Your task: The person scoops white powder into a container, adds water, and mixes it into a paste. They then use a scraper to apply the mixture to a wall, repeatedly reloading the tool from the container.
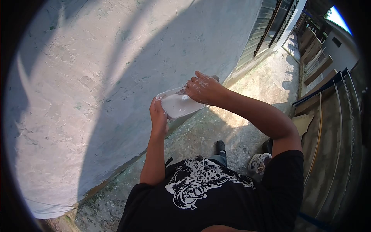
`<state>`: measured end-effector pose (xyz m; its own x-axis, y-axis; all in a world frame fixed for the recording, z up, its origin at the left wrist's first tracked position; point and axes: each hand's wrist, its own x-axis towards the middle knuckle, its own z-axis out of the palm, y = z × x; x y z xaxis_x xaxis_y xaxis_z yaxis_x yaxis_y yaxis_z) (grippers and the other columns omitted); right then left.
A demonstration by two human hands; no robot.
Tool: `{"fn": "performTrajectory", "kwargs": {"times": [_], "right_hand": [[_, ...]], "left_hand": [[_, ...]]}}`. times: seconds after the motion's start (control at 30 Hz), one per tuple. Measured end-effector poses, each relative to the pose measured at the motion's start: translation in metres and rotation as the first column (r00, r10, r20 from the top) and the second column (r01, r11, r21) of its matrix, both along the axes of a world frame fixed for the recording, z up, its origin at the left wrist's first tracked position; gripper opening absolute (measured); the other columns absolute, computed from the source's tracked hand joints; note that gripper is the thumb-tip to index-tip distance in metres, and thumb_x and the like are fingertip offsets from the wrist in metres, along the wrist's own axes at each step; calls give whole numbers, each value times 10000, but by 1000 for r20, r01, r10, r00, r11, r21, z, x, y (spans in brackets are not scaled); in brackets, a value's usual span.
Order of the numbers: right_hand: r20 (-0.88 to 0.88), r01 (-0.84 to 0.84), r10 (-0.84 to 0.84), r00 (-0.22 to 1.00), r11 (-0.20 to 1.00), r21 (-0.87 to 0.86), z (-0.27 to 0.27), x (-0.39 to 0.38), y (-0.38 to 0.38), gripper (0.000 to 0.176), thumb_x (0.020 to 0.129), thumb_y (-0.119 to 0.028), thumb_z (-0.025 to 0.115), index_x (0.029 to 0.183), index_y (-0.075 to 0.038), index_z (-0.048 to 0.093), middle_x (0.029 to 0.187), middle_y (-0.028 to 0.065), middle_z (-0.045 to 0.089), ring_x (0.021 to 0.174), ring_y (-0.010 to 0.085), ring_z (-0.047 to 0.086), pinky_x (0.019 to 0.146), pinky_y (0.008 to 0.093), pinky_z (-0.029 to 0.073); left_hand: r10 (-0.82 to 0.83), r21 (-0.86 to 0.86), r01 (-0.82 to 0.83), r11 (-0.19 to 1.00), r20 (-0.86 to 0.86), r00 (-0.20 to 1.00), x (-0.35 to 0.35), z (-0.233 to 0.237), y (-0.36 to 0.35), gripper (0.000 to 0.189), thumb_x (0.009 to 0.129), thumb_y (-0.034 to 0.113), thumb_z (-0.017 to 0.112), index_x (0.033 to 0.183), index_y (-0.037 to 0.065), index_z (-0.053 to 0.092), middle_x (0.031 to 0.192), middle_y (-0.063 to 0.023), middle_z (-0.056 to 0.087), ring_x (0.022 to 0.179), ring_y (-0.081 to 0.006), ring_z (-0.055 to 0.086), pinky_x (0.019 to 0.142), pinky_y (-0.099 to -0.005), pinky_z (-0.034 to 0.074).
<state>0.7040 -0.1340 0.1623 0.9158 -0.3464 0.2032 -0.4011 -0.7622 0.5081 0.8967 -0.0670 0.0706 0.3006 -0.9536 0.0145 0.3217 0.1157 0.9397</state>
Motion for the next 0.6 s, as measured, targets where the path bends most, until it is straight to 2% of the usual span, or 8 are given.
{"fn": "performTrajectory", "kwargs": {"times": [0.13, 0.2, 0.33, 0.4, 0.43, 0.5, 0.53, 0.6], "right_hand": [[-11, 19, -18, 1000, 996, 85, -9, -1, -6, 113, 815, -155, 603, 822, -87, 693, 865, 97, 682, 887, 266, 682, 1007, 485, 436], [-6, 57, -57, 998, 978, 200, -15, -5, -11, 171, 827, -151, 617, 936, -29, 665, 927, 150, 670, 946, 302, 665, 998, 500, 438], [47, 103, -126, 991, 935, 338, -10, -14, -18, 263, 816, -190, 636, 1001, -3, 639, 969, 187, 657, 975, 348, 649, 973, 482, 456], [15, 263, -333, 943, 772, 578, -4, -16, -21, 274, 791, -168, 577, 1015, -15, 611, 1012, 211, 626, 970, 369, 633, 900, 486, 482], [17, 262, -333, 943, 771, 580, -4, -16, -24, 274, 791, -168, 577, 1015, -15, 611, 1012, 211, 626, 970, 369, 633, 900, 486, 482], [-42, 347, -437, 898, 648, 678, -10, -16, -29, 312, 777, -180, 547, 1010, 20, 601, 1030, 235, 620, 989, 395, 624, 872, 478, 492], [-40, 347, -439, 898, 646, 680, -15, -15, -32, 312, 777, -180, 547, 1010, 20, 601, 1030, 235, 620, 989, 395, 624, 872, 478, 492], [-38, 341, -481, 876, 562, 754, -22, -11, -34, 349, 775, -206, 537, 1021, 33, 601, 1097, 248, 614, 1038, 399, 610, 882, 474, 493]], "left_hand": [[44, -7, -45, 999, -48, 998, 1, 1, 0, 256, 1006, 208, 365, 1043, 19, 533, 929, -78, 585, 832, -157, 577, 770, -310, 482], [81, 0, -81, 997, -58, 995, 4, -8, -4, 266, 1013, 220, 360, 1046, 16, 527, 950, -84, 580, 868, -161, 572, 799, -318, 476], [137, 2, -138, 990, -75, 988, 6, -27, -9, 275, 1018, 229, 356, 1049, 15, 526, 962, -86, 577, 889, -159, 566, 809, -328, 475], [183, 3, -184, 983, -88, 979, 8, -38, -11, 354, 1011, 279, 353, 1123, 3, 543, 1027, -109, 601, 944, -206, 605, 814, -376, 499], [183, 4, -183, 983, -85, 979, 8, -40, -12, 354, 1011, 279, 353, 1123, 3, 543, 1027, -109, 601, 944, -206, 605, 814, -376, 499], [192, 45, -190, 981, -73, 979, 5, -41, -11, 344, 1008, 285, 361, 1103, 9, 543, 999, -101, 593, 920, -201, 596, 797, -373, 494], [190, 46, -187, 981, -70, 979, 3, -40, -9, 344, 1008, 285, 361, 1103, 9, 543, 999, -101, 593, 920, -201, 596, 797, -373, 494], [187, 102, -185, 977, -5, 982, -3, -38, -5, 342, 1005, 293, 366, 1087, 11, 541, 979, -95, 585, 901, -191, 585, 778, -362, 487]]}}
